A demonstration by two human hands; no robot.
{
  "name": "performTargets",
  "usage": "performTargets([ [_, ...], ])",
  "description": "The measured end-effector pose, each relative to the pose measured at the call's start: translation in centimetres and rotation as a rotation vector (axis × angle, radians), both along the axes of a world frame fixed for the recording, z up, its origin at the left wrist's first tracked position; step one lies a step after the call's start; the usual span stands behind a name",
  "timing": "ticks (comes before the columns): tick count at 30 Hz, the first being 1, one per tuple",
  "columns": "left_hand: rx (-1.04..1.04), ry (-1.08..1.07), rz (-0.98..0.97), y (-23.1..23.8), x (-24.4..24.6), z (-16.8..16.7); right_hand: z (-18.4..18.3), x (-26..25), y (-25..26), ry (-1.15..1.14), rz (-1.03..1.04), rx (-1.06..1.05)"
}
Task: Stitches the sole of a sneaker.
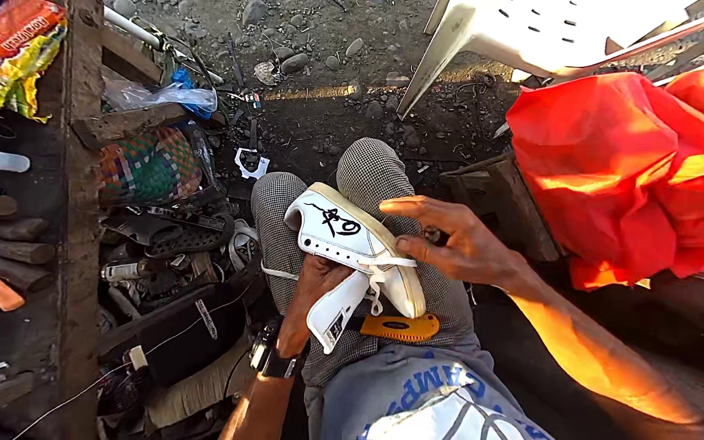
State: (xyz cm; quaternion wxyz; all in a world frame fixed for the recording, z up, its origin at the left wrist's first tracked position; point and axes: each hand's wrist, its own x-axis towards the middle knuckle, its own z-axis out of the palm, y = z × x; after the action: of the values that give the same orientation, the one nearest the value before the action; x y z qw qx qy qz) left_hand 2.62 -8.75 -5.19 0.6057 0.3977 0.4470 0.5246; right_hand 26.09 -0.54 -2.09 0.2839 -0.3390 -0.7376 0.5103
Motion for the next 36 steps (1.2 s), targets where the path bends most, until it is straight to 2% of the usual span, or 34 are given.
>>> performTargets([
  [3, 0.037, -0.016, 0.099, 0.0, 0.6, -0.2, 0.2, -0.5, 0.4, -0.102, 0.045, -0.093],
  [6, 0.040, 0.035, 0.172, -0.2, 0.9, -0.2, 0.8, -0.1, 0.4, -0.081, 0.045, -0.121],
  [11, 0.215, 0.381, 0.279, 0.0, 0.9, -1.5, 0.6, -0.5, -0.3, 0.002, 0.020, -0.063],
  [15, 0.295, 0.506, 0.365, 0.4, 1.0, -2.1, -0.1, -1.3, -0.9, 0.081, -0.030, -0.001],
  [18, 0.268, 0.530, 0.361, 0.4, 1.0, -2.1, 0.0, -1.3, -0.9, 0.046, -0.038, -0.020],
  [20, 0.132, 0.425, 0.201, 0.0, 0.1, -1.2, 0.6, -0.7, -0.3, -0.064, 0.006, -0.049],
  [23, -0.140, -0.088, -0.107, -0.5, -2.3, 0.6, 1.7, 1.3, 1.3, -0.288, 0.050, -0.056],
  [25, -0.163, -0.404, -0.220, -0.8, -2.6, 0.6, 2.7, 3.0, 2.5, -0.389, 0.018, -0.057],
  [26, -0.177, -0.471, -0.230, -0.8, -2.2, 0.8, 3.3, 3.8, 3.0, -0.414, 0.003, -0.053],
  [29, -0.340, -0.413, -0.069, -0.7, 0.0, 3.0, 4.5, 4.7, 3.2, -0.351, 0.026, -0.053],
  [31, -0.435, -0.337, 0.064, -0.4, 1.3, 3.7, 4.4, 3.8, 2.2, -0.243, 0.137, -0.119],
  [33, -0.460, -0.333, 0.122, -0.4, 1.9, 3.6, 3.9, 2.6, 1.4, -0.189, 0.242, -0.172],
  [36, -0.453, -0.362, 0.162, -0.5, 2.3, 3.4, 2.9, 1.3, 0.8, -0.183, 0.233, -0.155],
])
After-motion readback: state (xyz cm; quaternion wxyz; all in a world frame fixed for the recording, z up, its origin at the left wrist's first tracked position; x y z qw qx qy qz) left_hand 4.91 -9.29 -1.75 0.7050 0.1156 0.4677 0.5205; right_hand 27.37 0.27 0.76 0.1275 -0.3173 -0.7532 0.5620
